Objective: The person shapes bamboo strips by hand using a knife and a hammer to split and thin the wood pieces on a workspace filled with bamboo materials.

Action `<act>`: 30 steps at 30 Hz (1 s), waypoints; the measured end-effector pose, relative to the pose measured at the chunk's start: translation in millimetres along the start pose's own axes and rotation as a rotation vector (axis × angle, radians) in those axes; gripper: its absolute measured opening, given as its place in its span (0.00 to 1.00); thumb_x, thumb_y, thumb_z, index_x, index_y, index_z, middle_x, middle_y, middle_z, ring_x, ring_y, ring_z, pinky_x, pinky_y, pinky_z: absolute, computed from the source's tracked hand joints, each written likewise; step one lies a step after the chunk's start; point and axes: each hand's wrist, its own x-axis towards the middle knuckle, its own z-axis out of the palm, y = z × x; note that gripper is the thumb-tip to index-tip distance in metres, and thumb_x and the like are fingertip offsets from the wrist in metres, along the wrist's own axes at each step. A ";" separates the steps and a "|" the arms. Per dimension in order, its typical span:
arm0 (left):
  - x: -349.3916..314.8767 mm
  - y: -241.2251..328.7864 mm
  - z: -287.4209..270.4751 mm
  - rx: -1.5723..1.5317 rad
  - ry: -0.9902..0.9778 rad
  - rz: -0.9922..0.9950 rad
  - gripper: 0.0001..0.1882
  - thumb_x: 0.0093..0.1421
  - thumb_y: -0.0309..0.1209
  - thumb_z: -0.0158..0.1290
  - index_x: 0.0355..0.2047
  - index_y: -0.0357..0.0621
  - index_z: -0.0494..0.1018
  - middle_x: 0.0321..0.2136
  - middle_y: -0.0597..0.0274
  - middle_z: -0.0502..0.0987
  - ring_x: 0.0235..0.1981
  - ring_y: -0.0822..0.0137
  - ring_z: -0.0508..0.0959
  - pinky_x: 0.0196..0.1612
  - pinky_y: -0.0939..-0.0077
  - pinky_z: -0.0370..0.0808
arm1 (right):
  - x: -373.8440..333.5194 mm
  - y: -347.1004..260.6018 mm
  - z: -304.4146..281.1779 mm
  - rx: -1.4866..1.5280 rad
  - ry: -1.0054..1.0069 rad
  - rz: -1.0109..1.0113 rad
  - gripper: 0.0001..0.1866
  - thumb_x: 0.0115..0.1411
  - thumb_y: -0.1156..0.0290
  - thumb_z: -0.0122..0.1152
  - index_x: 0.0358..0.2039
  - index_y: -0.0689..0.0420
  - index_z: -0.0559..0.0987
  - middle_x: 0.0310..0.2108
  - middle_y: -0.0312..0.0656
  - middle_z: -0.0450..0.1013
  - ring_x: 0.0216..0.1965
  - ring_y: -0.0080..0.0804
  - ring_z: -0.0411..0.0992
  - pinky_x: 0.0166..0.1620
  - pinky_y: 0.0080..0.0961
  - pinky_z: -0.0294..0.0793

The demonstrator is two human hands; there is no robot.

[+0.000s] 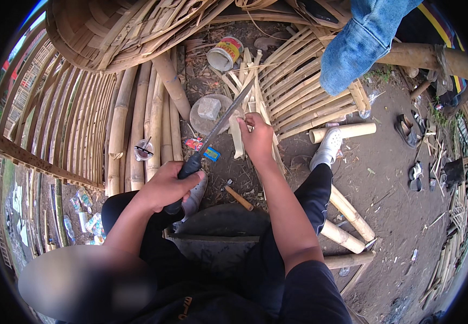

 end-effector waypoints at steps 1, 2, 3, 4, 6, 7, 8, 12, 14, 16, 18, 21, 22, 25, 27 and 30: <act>0.6 -1.0 0.4 -0.011 0.000 -0.002 0.19 0.61 0.42 0.54 0.20 0.42 0.66 0.13 0.68 0.67 0.14 0.78 0.67 0.18 0.79 0.63 | 0.0 -0.6 0.1 -0.006 -0.002 0.003 0.12 0.52 0.72 0.68 0.33 0.65 0.76 0.28 0.51 0.78 0.33 0.39 0.79 0.36 0.29 0.77; 2.4 -3.0 1.2 -0.022 -0.001 -0.005 0.20 0.61 0.43 0.53 0.20 0.42 0.66 0.13 0.68 0.67 0.14 0.78 0.67 0.18 0.79 0.63 | -0.1 -1.0 -0.2 -0.006 -0.005 0.006 0.12 0.52 0.72 0.68 0.33 0.65 0.76 0.28 0.51 0.78 0.33 0.39 0.79 0.37 0.29 0.77; 4.1 -4.9 2.0 -0.033 -0.002 -0.007 0.20 0.61 0.43 0.53 0.20 0.42 0.66 0.13 0.68 0.67 0.15 0.77 0.67 0.18 0.79 0.63 | 0.0 -1.4 -0.7 -0.006 -0.009 0.009 0.12 0.52 0.72 0.68 0.33 0.65 0.76 0.28 0.50 0.78 0.33 0.39 0.79 0.37 0.29 0.77; 5.2 -5.8 2.7 -0.030 0.000 -0.013 0.20 0.61 0.43 0.53 0.20 0.42 0.66 0.14 0.68 0.67 0.15 0.77 0.67 0.19 0.79 0.63 | -0.1 -1.5 -1.3 -0.006 -0.013 0.012 0.12 0.52 0.73 0.68 0.33 0.65 0.76 0.28 0.50 0.78 0.33 0.39 0.79 0.37 0.29 0.77; 7.8 -7.3 3.4 -0.026 0.004 -0.024 0.20 0.62 0.43 0.52 0.21 0.41 0.66 0.14 0.68 0.67 0.15 0.77 0.67 0.19 0.79 0.63 | 1.0 0.4 -0.9 0.009 -0.017 0.013 0.13 0.51 0.71 0.69 0.33 0.64 0.76 0.28 0.50 0.78 0.34 0.40 0.79 0.38 0.31 0.77; 10.1 -10.6 3.8 -0.039 0.001 -0.007 0.20 0.62 0.43 0.52 0.21 0.41 0.66 0.14 0.68 0.67 0.15 0.77 0.67 0.19 0.79 0.63 | -0.1 1.9 -0.6 0.016 -0.022 0.016 0.14 0.50 0.70 0.69 0.33 0.64 0.76 0.28 0.50 0.78 0.34 0.41 0.79 0.39 0.31 0.77; 12.6 -14.3 3.4 -0.053 -0.001 0.010 0.20 0.62 0.43 0.52 0.21 0.40 0.67 0.14 0.68 0.67 0.15 0.77 0.67 0.19 0.79 0.63 | -1.4 3.4 -1.3 -0.101 -0.077 0.072 0.15 0.50 0.69 0.69 0.34 0.64 0.77 0.29 0.50 0.78 0.35 0.42 0.79 0.40 0.33 0.77; 12.9 -12.9 1.2 -0.122 -0.006 0.029 0.20 0.63 0.43 0.52 0.22 0.39 0.67 0.15 0.68 0.67 0.15 0.78 0.67 0.19 0.79 0.63 | -11.3 28.4 -8.5 -0.561 -0.541 0.306 0.20 0.47 0.61 0.70 0.35 0.62 0.78 0.34 0.51 0.77 0.39 0.45 0.77 0.43 0.37 0.76; 14.6 -14.5 0.3 -0.105 0.005 0.020 0.20 0.62 0.43 0.52 0.22 0.39 0.68 0.15 0.68 0.67 0.15 0.78 0.67 0.19 0.79 0.63 | -24.9 35.4 -0.2 -0.730 -0.725 0.402 0.20 0.48 0.59 0.68 0.36 0.61 0.79 0.37 0.52 0.77 0.40 0.46 0.77 0.43 0.38 0.76; 14.0 -14.4 -1.8 -0.095 0.013 0.004 0.21 0.62 0.44 0.52 0.22 0.39 0.68 0.15 0.68 0.67 0.15 0.78 0.66 0.19 0.79 0.62 | -48.0 38.7 18.2 -0.756 -0.837 0.429 0.18 0.48 0.62 0.65 0.36 0.61 0.80 0.40 0.50 0.77 0.42 0.45 0.76 0.44 0.37 0.76; 13.9 -8.6 -2.2 -0.087 0.011 -0.009 0.21 0.62 0.44 0.53 0.21 0.40 0.68 0.15 0.68 0.67 0.15 0.78 0.66 0.19 0.79 0.62 | -72.3 50.0 31.7 -0.783 -1.055 0.450 0.17 0.49 0.65 0.63 0.38 0.60 0.80 0.44 0.47 0.76 0.44 0.44 0.76 0.45 0.36 0.76; 16.0 -7.4 -1.9 -0.105 0.037 0.006 0.21 0.62 0.44 0.53 0.20 0.40 0.67 0.15 0.68 0.67 0.14 0.77 0.66 0.18 0.79 0.62 | -112.8 50.9 51.6 -0.876 -1.425 0.444 0.20 0.48 0.67 0.60 0.44 0.56 0.80 0.49 0.46 0.74 0.48 0.41 0.74 0.48 0.33 0.75; 16.1 -5.6 -2.5 -0.098 0.031 0.002 0.21 0.62 0.44 0.52 0.20 0.40 0.67 0.15 0.68 0.67 0.14 0.77 0.66 0.18 0.78 0.62 | -123.3 51.7 53.4 -0.879 -1.454 0.431 0.21 0.49 0.66 0.60 0.45 0.56 0.79 0.49 0.47 0.74 0.48 0.42 0.74 0.47 0.36 0.75; 15.2 -2.5 -6.0 -0.086 0.019 0.013 0.20 0.62 0.43 0.52 0.20 0.40 0.67 0.15 0.68 0.67 0.14 0.77 0.67 0.18 0.77 0.63 | -149.2 64.3 57.3 -0.915 -1.479 0.401 0.21 0.50 0.64 0.61 0.46 0.55 0.79 0.48 0.48 0.74 0.48 0.44 0.74 0.47 0.39 0.75; 23.0 -7.6 -4.7 -0.085 0.016 0.055 0.20 0.62 0.42 0.52 0.20 0.40 0.67 0.15 0.68 0.68 0.14 0.76 0.67 0.18 0.77 0.63 | -159.1 83.4 56.1 -0.975 -1.409 0.394 0.21 0.50 0.60 0.64 0.43 0.57 0.80 0.47 0.50 0.75 0.47 0.44 0.75 0.48 0.36 0.74; 23.6 -18.4 -10.5 -0.096 0.054 0.020 0.20 0.62 0.42 0.52 0.20 0.40 0.68 0.15 0.68 0.68 0.14 0.76 0.68 0.18 0.77 0.63 | -156.9 55.9 57.7 -1.009 -1.367 0.484 0.20 0.49 0.65 0.63 0.43 0.56 0.81 0.47 0.51 0.74 0.47 0.45 0.75 0.47 0.36 0.75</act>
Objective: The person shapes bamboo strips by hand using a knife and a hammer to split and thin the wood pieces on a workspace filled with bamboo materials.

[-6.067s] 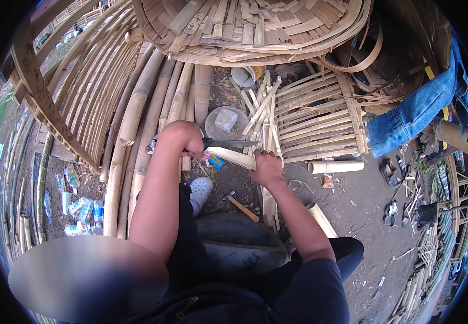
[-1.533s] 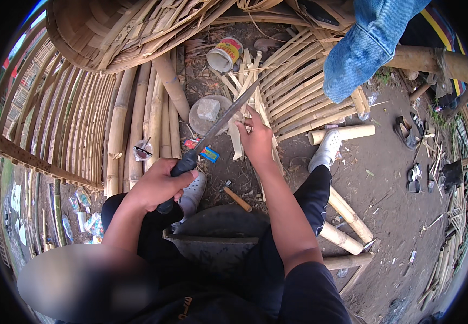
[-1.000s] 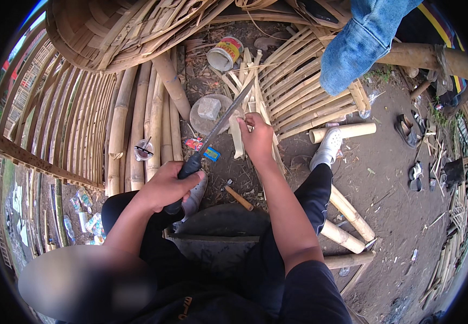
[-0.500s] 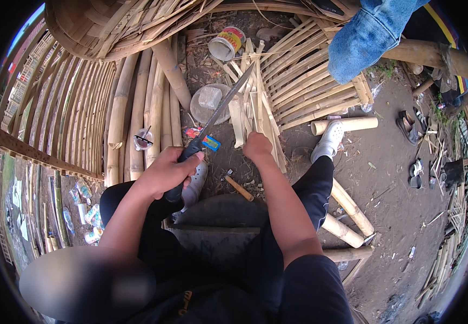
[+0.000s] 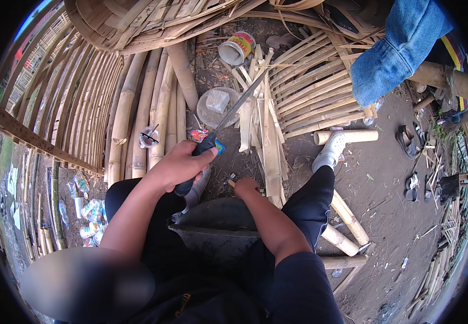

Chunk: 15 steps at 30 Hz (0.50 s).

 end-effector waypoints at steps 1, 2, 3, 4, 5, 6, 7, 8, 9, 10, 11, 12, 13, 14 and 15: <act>-1.2 4.2 0.8 -0.001 0.001 -0.003 0.19 0.62 0.42 0.52 0.20 0.40 0.68 0.15 0.68 0.68 0.14 0.76 0.68 0.18 0.77 0.63 | 2.4 5.7 1.5 0.058 0.029 -0.006 0.19 0.49 0.65 0.62 0.43 0.56 0.81 0.47 0.51 0.74 0.47 0.45 0.75 0.47 0.36 0.75; -1.8 9.1 3.3 -0.001 0.000 -0.008 0.19 0.61 0.42 0.52 0.20 0.40 0.68 0.15 0.67 0.68 0.15 0.75 0.68 0.18 0.77 0.64 | 9.5 14.3 5.9 0.117 0.056 -0.011 0.18 0.49 0.66 0.62 0.43 0.56 0.81 0.47 0.51 0.74 0.47 0.45 0.75 0.47 0.36 0.75; -2.6 13.3 5.4 -0.002 -0.001 -0.013 0.19 0.61 0.42 0.52 0.20 0.40 0.68 0.15 0.67 0.68 0.15 0.75 0.68 0.18 0.77 0.64 | 15.8 22.5 11.5 0.176 0.083 -0.018 0.18 0.50 0.66 0.61 0.42 0.56 0.81 0.48 0.51 0.74 0.47 0.45 0.74 0.47 0.36 0.75; -2.3 10.9 4.5 -0.017 0.000 -0.011 0.19 0.61 0.41 0.52 0.21 0.40 0.68 0.16 0.67 0.68 0.15 0.75 0.68 0.18 0.77 0.64 | 13.1 18.7 11.4 0.154 0.082 -0.028 0.18 0.50 0.66 0.61 0.42 0.56 0.81 0.47 0.51 0.74 0.47 0.45 0.75 0.47 0.36 0.75; 0.9 5.8 4.4 -0.031 0.002 -0.009 0.18 0.61 0.41 0.52 0.22 0.40 0.68 0.16 0.67 0.68 0.15 0.75 0.68 0.18 0.77 0.65 | 10.4 13.6 11.9 0.133 0.082 -0.037 0.18 0.51 0.66 0.60 0.43 0.57 0.81 0.47 0.51 0.74 0.47 0.45 0.75 0.48 0.36 0.75; 2.9 1.7 4.2 -0.045 0.002 -0.007 0.18 0.61 0.41 0.53 0.22 0.39 0.68 0.16 0.67 0.69 0.15 0.75 0.68 0.18 0.76 0.65 | 6.9 10.3 13.1 0.111 0.081 -0.047 0.18 0.51 0.66 0.60 0.43 0.57 0.80 0.47 0.51 0.74 0.47 0.45 0.75 0.48 0.37 0.75; 3.6 2.8 5.4 -0.064 0.001 -0.003 0.17 0.61 0.40 0.53 0.23 0.39 0.68 0.17 0.66 0.69 0.15 0.75 0.68 0.18 0.76 0.65 | 10.0 14.3 20.5 0.086 0.072 -0.052 0.18 0.51 0.66 0.60 0.43 0.57 0.80 0.46 0.51 0.74 0.47 0.45 0.75 0.48 0.37 0.75; 3.3 6.8 7.2 -0.082 -0.003 0.008 0.17 0.61 0.40 0.53 0.23 0.39 0.68 0.17 0.66 0.69 0.15 0.75 0.69 0.18 0.76 0.65 | 19.7 21.4 33.8 0.062 0.066 -0.053 0.18 0.52 0.65 0.59 0.43 0.57 0.80 0.46 0.50 0.75 0.47 0.45 0.75 0.48 0.38 0.74; 4.3 8.0 8.2 -0.100 -0.003 0.013 0.17 0.61 0.39 0.53 0.24 0.39 0.69 0.18 0.66 0.69 0.15 0.75 0.69 0.18 0.76 0.66 | 25.6 26.3 43.0 0.037 0.057 -0.059 0.18 0.52 0.65 0.59 0.44 0.57 0.80 0.46 0.50 0.75 0.47 0.45 0.75 0.48 0.38 0.74; 5.2 5.9 7.0 -0.111 -0.001 0.006 0.16 0.62 0.39 0.53 0.25 0.38 0.69 0.18 0.66 0.69 0.15 0.75 0.69 0.18 0.76 0.66 | 21.9 24.0 44.1 0.064 0.063 -0.031 0.18 0.52 0.65 0.59 0.44 0.57 0.80 0.46 0.50 0.75 0.47 0.46 0.75 0.48 0.39 0.74; 6.6 3.3 5.9 -0.121 -0.001 0.000 0.16 0.62 0.39 0.53 0.26 0.38 0.69 0.18 0.66 0.69 0.16 0.75 0.68 0.18 0.76 0.66 | 18.6 21.6 44.7 0.091 0.070 -0.001 0.19 0.53 0.64 0.59 0.44 0.58 0.80 0.46 0.49 0.75 0.47 0.46 0.75 0.48 0.39 0.74; 7.9 2.0 5.3 -0.132 -0.001 -0.004 0.15 0.62 0.38 0.52 0.26 0.38 0.69 0.18 0.66 0.70 0.16 0.75 0.68 0.18 0.76 0.66 | 15.2 20.5 44.8 0.119 0.076 0.029 0.19 0.53 0.64 0.58 0.44 0.58 0.80 0.46 0.49 0.75 0.47 0.46 0.75 0.48 0.40 0.74; 9.3 5.2 7.1 -0.152 -0.023 0.014 0.15 0.62 0.38 0.53 0.27 0.38 0.69 0.19 0.66 0.70 0.16 0.75 0.68 0.18 0.76 0.66 | 20.3 28.3 49.4 0.130 0.093 0.024 0.18 0.53 0.64 0.58 0.43 0.57 0.80 0.46 0.49 0.75 0.46 0.46 0.75 0.47 0.40 0.74; 10.5 10.3 10.3 -0.169 -0.051 0.034 0.15 0.62 0.38 0.53 0.28 0.38 0.69 0.19 0.66 0.70 0.16 0.75 0.68 0.18 0.76 0.65 | 32.6 42.5 58.8 0.146 0.110 0.025 0.17 0.54 0.64 0.58 0.43 0.57 0.80 0.46 0.48 0.75 0.46 0.46 0.75 0.47 0.40 0.75; 9.2 11.2 10.2 -0.187 -0.069 0.037 0.14 0.61 0.38 0.53 0.29 0.38 0.69 0.19 0.66 0.70 0.15 0.75 0.68 0.18 0.77 0.65 | 39.9 48.6 67.3 0.160 0.116 0.010 0.16 0.54 0.64 0.57 0.42 0.56 0.81 0.46 0.48 0.75 0.46 0.46 0.75 0.47 0.41 0.75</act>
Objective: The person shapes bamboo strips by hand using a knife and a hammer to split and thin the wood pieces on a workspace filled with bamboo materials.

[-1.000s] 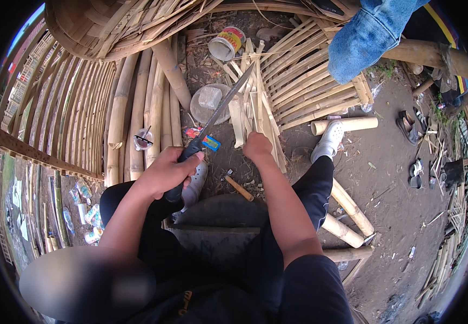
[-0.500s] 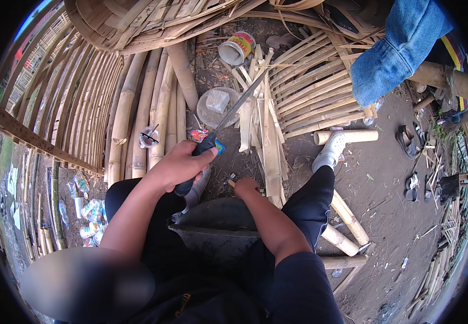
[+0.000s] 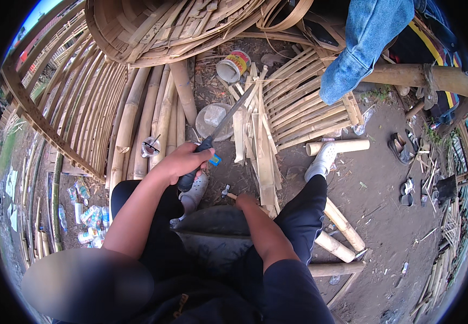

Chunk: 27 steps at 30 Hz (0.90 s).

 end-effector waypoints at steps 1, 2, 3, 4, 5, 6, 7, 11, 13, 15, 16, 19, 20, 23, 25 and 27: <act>-2.4 -2.7 -3.7 -0.027 0.017 -0.023 0.14 0.61 0.38 0.54 0.30 0.38 0.69 0.19 0.66 0.69 0.16 0.75 0.68 0.18 0.77 0.65 | -1.1 -1.7 1.5 0.032 0.037 0.016 0.15 0.54 0.65 0.57 0.41 0.56 0.81 0.45 0.48 0.75 0.46 0.46 0.75 0.46 0.41 0.75; -3.7 -3.2 -5.7 -0.055 0.026 -0.042 0.14 0.61 0.38 0.54 0.30 0.38 0.69 0.19 0.66 0.69 0.16 0.75 0.68 0.18 0.78 0.65 | -4.0 0.1 -4.8 0.066 0.076 0.041 0.15 0.54 0.65 0.57 0.40 0.55 0.81 0.45 0.48 0.76 0.46 0.46 0.75 0.46 0.41 0.75; -5.1 -3.3 -8.3 -0.082 0.036 -0.061 0.14 0.61 0.38 0.54 0.31 0.38 0.68 0.19 0.66 0.69 0.16 0.75 0.68 0.18 0.78 0.65 | -6.6 1.1 -11.3 0.100 0.114 0.066 0.14 0.54 0.65 0.57 0.39 0.55 0.82 0.44 0.48 0.76 0.45 0.46 0.75 0.46 0.40 0.75; -5.8 -4.9 -10.2 -0.097 0.033 -0.062 0.14 0.61 0.38 0.55 0.31 0.38 0.69 0.19 0.66 0.69 0.16 0.75 0.68 0.18 0.78 0.65 | -9.7 5.0 -13.9 0.111 0.140 0.071 0.13 0.54 0.66 0.57 0.39 0.55 0.82 0.44 0.48 0.76 0.45 0.46 0.75 0.46 0.40 0.75; -6.1 -6.4 -10.4 -0.115 0.025 -0.061 0.14 0.61 0.38 0.55 0.31 0.38 0.69 0.19 0.66 0.68 0.16 0.75 0.68 0.18 0.79 0.64 | -12.9 13.3 -14.9 0.119 0.165 0.082 0.12 0.54 0.67 0.57 0.38 0.54 0.82 0.43 0.48 0.76 0.45 0.46 0.76 0.46 0.40 0.75; -6.8 -7.6 -11.3 -0.134 0.018 -0.061 0.14 0.60 0.38 0.55 0.31 0.38 0.69 0.19 0.66 0.68 0.16 0.75 0.68 0.18 0.79 0.64 | -15.9 19.7 -15.3 0.126 0.190 0.092 0.12 0.53 0.68 0.58 0.37 0.54 0.82 0.42 0.48 0.76 0.45 0.46 0.76 0.45 0.40 0.75; -6.8 -5.0 -7.4 -0.125 0.017 -0.063 0.14 0.61 0.38 0.55 0.31 0.38 0.69 0.19 0.67 0.68 0.16 0.76 0.67 0.17 0.79 0.64 | -16.3 32.5 -12.2 0.076 0.183 0.054 0.12 0.53 0.68 0.58 0.37 0.54 0.82 0.42 0.48 0.77 0.45 0.46 0.76 0.45 0.40 0.75; -6.0 -2.8 -7.5 -0.099 -0.016 -0.050 0.16 0.61 0.39 0.53 0.30 0.37 0.67 0.21 0.65 0.68 0.17 0.74 0.68 0.18 0.77 0.65 | -19.3 49.8 -5.6 -0.053 0.128 -0.037 0.12 0.51 0.70 0.60 0.38 0.55 0.81 0.42 0.48 0.77 0.44 0.45 0.76 0.45 0.39 0.76; -7.0 -0.5 -8.4 -0.082 -0.019 -0.059 0.16 0.61 0.39 0.53 0.30 0.37 0.67 0.21 0.65 0.68 0.17 0.74 0.68 0.19 0.77 0.65 | -17.2 49.9 -5.0 -0.062 0.104 -0.044 0.13 0.50 0.70 0.61 0.38 0.55 0.81 0.42 0.47 0.77 0.44 0.44 0.76 0.45 0.38 0.76; -8.2 4.2 -6.9 -0.063 -0.019 -0.065 0.16 0.61 0.39 0.53 0.29 0.37 0.67 0.20 0.65 0.68 0.17 0.75 0.68 0.19 0.77 0.66 | -10.5 52.8 -2.0 -0.052 0.096 -0.047 0.13 0.50 0.70 0.62 0.38 0.54 0.81 0.42 0.47 0.77 0.45 0.44 0.76 0.45 0.38 0.76; -8.8 5.6 -6.1 -0.053 -0.010 -0.069 0.16 0.61 0.39 0.53 0.29 0.37 0.68 0.20 0.65 0.68 0.17 0.75 0.68 0.19 0.77 0.66 | -8.0 51.5 -3.4 -0.070 0.081 -0.052 0.13 0.50 0.70 0.62 0.38 0.54 0.81 0.41 0.47 0.77 0.45 0.43 0.76 0.45 0.37 0.75; -11.5 8.3 -5.4 -0.028 0.005 -0.087 0.16 0.62 0.39 0.53 0.29 0.37 0.68 0.20 0.65 0.69 0.17 0.75 0.68 0.19 0.77 0.66 | -0.1 51.0 -3.3 -0.097 0.064 -0.056 0.12 0.50 0.71 0.62 0.38 0.54 0.81 0.41 0.46 0.77 0.45 0.43 0.76 0.45 0.37 0.75; -12.2 9.6 -4.8 -0.021 0.007 -0.091 0.15 0.62 0.39 0.52 0.29 0.37 0.68 0.20 0.66 0.69 0.17 0.75 0.68 0.20 0.77 0.66 | 3.9 53.2 -1.8 -0.087 0.077 -0.049 0.12 0.50 0.71 0.62 0.37 0.53 0.81 0.41 0.46 0.77 0.45 0.43 0.76 0.45 0.37 0.76; -13.2 10.6 -5.4 0.042 0.004 -0.115 0.16 0.62 0.39 0.52 0.28 0.37 0.68 0.20 0.66 0.69 0.17 0.75 0.68 0.20 0.76 0.66 | 12.3 53.0 1.0 -0.094 0.059 -0.030 0.11 0.51 0.71 0.61 0.37 0.53 0.82 0.40 0.45 0.78 0.44 0.42 0.76 0.44 0.37 0.76; -13.0 7.7 -6.4 0.047 0.000 -0.108 0.16 0.61 0.39 0.53 0.26 0.38 0.69 0.19 0.68 0.68 0.17 0.77 0.68 0.19 0.80 0.64 | 18.7 52.0 5.1 -0.124 0.048 -0.025 0.11 0.52 0.71 0.61 0.37 0.53 0.82 0.41 0.44 0.78 0.44 0.41 0.76 0.43 0.36 0.76; -16.7 9.6 -6.0 0.054 -0.012 -0.086 0.17 0.61 0.40 0.54 0.25 0.39 0.68 0.19 0.69 0.68 0.16 0.78 0.67 0.19 0.81 0.63 | 27.5 52.2 11.8 -0.167 0.055 -0.028 0.11 0.52 0.71 0.61 0.37 0.52 0.82 0.41 0.43 0.78 0.44 0.40 0.77 0.43 0.36 0.76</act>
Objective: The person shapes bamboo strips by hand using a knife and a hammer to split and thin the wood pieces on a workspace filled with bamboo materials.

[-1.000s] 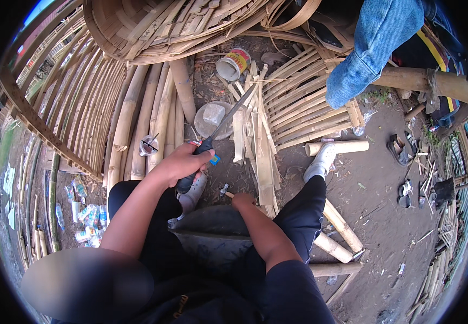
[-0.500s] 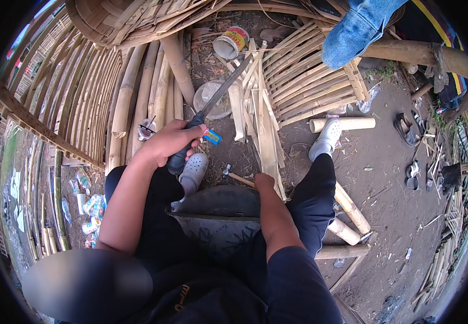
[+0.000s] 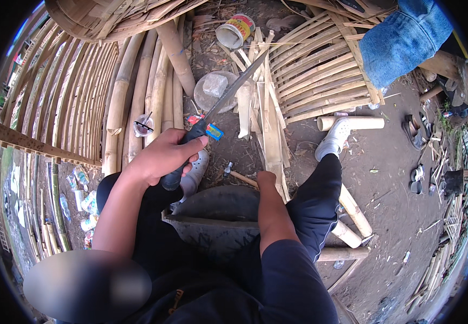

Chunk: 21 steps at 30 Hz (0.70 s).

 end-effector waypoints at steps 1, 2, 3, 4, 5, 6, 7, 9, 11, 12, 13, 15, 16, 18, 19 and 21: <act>-1.4 0.8 0.6 0.003 0.002 -0.002 0.17 0.61 0.40 0.54 0.25 0.39 0.68 0.19 0.69 0.68 0.16 0.78 0.67 0.19 0.81 0.63 | 2.3 -2.7 0.9 -0.020 -0.020 -0.006 0.11 0.52 0.70 0.61 0.38 0.52 0.82 0.41 0.43 0.78 0.44 0.39 0.77 0.43 0.36 0.76; -2.1 1.5 1.3 0.007 0.003 -0.004 0.17 0.61 0.40 0.54 0.25 0.39 0.68 0.19 0.69 0.68 0.16 0.78 0.67 0.19 0.81 0.63 | 4.6 -5.5 2.0 -0.040 -0.039 -0.011 0.11 0.52 0.70 0.61 0.38 0.52 0.82 0.42 0.43 0.78 0.44 0.39 0.77 0.43 0.36 0.76; -1.6 0.3 1.2 0.011 0.004 -0.006 0.17 0.62 0.40 0.54 0.25 0.39 0.68 0.19 0.69 0.68 0.16 0.78 0.66 0.19 0.81 0.63 | 6.4 -7.9 3.2 -0.059 -0.059 -0.016 0.11 0.52 0.70 0.61 0.38 0.51 0.82 0.42 0.42 0.78 0.44 0.38 0.77 0.43 0.35 0.76; 0.2 -3.1 -0.2 0.012 -0.008 0.005 0.18 0.62 0.41 0.54 0.23 0.40 0.68 0.17 0.69 0.67 0.16 0.78 0.66 0.19 0.81 0.62 | 10.3 -10.2 5.9 -0.056 -0.064 -0.003 0.11 0.53 0.70 0.61 0.38 0.51 0.82 0.42 0.42 0.78 0.44 0.38 0.77 0.43 0.35 0.76; -0.5 -3.5 -1.0 0.017 -0.008 0.003 0.18 0.62 0.41 0.53 0.22 0.41 0.68 0.16 0.69 0.67 0.15 0.78 0.66 0.19 0.81 0.62 | 13.9 -12.8 8.7 -0.053 -0.070 0.010 0.12 0.53 0.70 0.60 0.39 0.51 0.82 0.42 0.42 0.78 0.44 0.38 0.77 0.43 0.35 0.76; -1.8 -2.5 -1.0 0.022 -0.009 0.001 0.18 0.62 0.41 0.53 0.21 0.41 0.67 0.15 0.70 0.67 0.15 0.78 0.65 0.19 0.80 0.62 | 17.0 -14.7 11.7 -0.049 -0.075 0.023 0.12 0.53 0.70 0.60 0.39 0.50 0.82 0.42 0.41 0.78 0.44 0.37 0.77 0.43 0.35 0.76; -1.7 -1.3 -0.8 0.029 -0.013 0.002 0.19 0.62 0.41 0.52 0.20 0.41 0.67 0.14 0.70 0.66 0.15 0.78 0.65 0.19 0.80 0.62 | 19.8 -14.0 14.7 -0.053 -0.069 0.021 0.12 0.53 0.70 0.60 0.39 0.50 0.82 0.42 0.41 0.78 0.44 0.37 0.77 0.43 0.35 0.76; -0.4 -0.9 -1.8 0.075 -0.027 -0.004 0.20 0.63 0.41 0.51 0.18 0.43 0.66 0.12 0.70 0.65 0.14 0.78 0.65 0.19 0.79 0.61 | 23.7 -10.4 20.5 -0.059 -0.057 0.019 0.12 0.53 0.70 0.60 0.39 0.50 0.82 0.42 0.41 0.78 0.45 0.37 0.76 0.44 0.35 0.76; 0.6 -4.3 -4.9 0.092 -0.022 -0.027 0.20 0.63 0.41 0.51 0.17 0.43 0.65 0.12 0.69 0.65 0.14 0.78 0.65 0.19 0.79 0.61 | 25.5 -12.1 21.9 -0.073 -0.075 0.020 0.12 0.54 0.70 0.60 0.39 0.50 0.82 0.42 0.40 0.78 0.45 0.37 0.76 0.44 0.36 0.76; 0.6 -5.4 -6.6 0.094 -0.017 -0.028 0.20 0.63 0.41 0.50 0.17 0.43 0.65 0.12 0.70 0.65 0.14 0.78 0.65 0.19 0.79 0.61 | 26.4 -12.9 22.6 -0.079 -0.083 0.022 0.11 0.54 0.70 0.59 0.39 0.50 0.82 0.42 0.40 0.78 0.45 0.37 0.76 0.44 0.36 0.76; 0.4 -5.9 -7.7 0.096 -0.016 -0.028 0.20 0.63 0.40 0.50 0.17 0.43 0.65 0.12 0.70 0.65 0.14 0.78 0.65 0.19 0.79 0.61 | 27.0 -12.6 23.3 -0.075 -0.088 0.034 0.12 0.54 0.70 0.59 0.39 0.50 0.82 0.43 0.40 0.78 0.45 0.37 0.76 0.44 0.36 0.76; -0.8 -5.5 -9.2 0.094 -0.016 -0.022 0.20 0.63 0.40 0.50 0.17 0.43 0.65 0.12 0.70 0.65 0.14 0.78 0.65 0.20 0.79 0.61 | 27.9 -11.8 25.0 -0.067 -0.098 0.061 0.12 0.55 0.70 0.58 0.40 0.49 0.82 0.43 0.41 0.77 0.45 0.37 0.76 0.44 0.36 0.76; -1.9 -5.9 -10.4 0.089 -0.013 -0.020 0.20 0.63 0.40 0.50 0.17 0.43 0.65 0.12 0.70 0.65 0.14 0.78 0.65 0.20 0.79 0.61 | 26.1 -13.9 22.3 -0.078 -0.114 0.050 0.12 0.55 0.69 0.58 0.40 0.49 0.82 0.43 0.40 0.77 0.45 0.37 0.76 0.44 0.35 0.76; -2.0 -9.4 -12.7 0.075 -0.012 -0.019 0.20 0.64 0.40 0.50 0.18 0.43 0.65 0.12 0.70 0.65 0.14 0.78 0.65 0.20 0.79 0.61 | 21.9 -16.9 17.0 -0.100 -0.148 0.028 0.12 0.56 0.69 0.57 0.40 0.48 0.82 0.43 0.40 0.77 0.45 0.37 0.76 0.44 0.35 0.76; -2.2 -10.7 -13.9 0.068 -0.014 -0.017 0.20 0.64 0.40 0.50 0.18 0.43 0.65 0.13 0.70 0.65 0.14 0.78 0.65 0.20 0.79 0.61 | 21.7 -17.9 16.6 -0.104 -0.148 0.030 0.12 0.56 0.69 0.56 0.41 0.48 0.82 0.43 0.40 0.77 0.46 0.37 0.76 0.44 0.35 0.75; -3.0 -12.6 -15.7 0.056 -0.007 -0.014 0.20 0.63 0.40 0.50 0.18 0.43 0.66 0.13 0.70 0.65 0.14 0.78 0.65 0.19 0.79 0.61 | 21.4 -20.8 16.5 -0.113 -0.150 0.033 0.12 0.57 0.69 0.56 0.41 0.46 0.82 0.44 0.40 0.77 0.46 0.37 0.76 0.45 0.35 0.75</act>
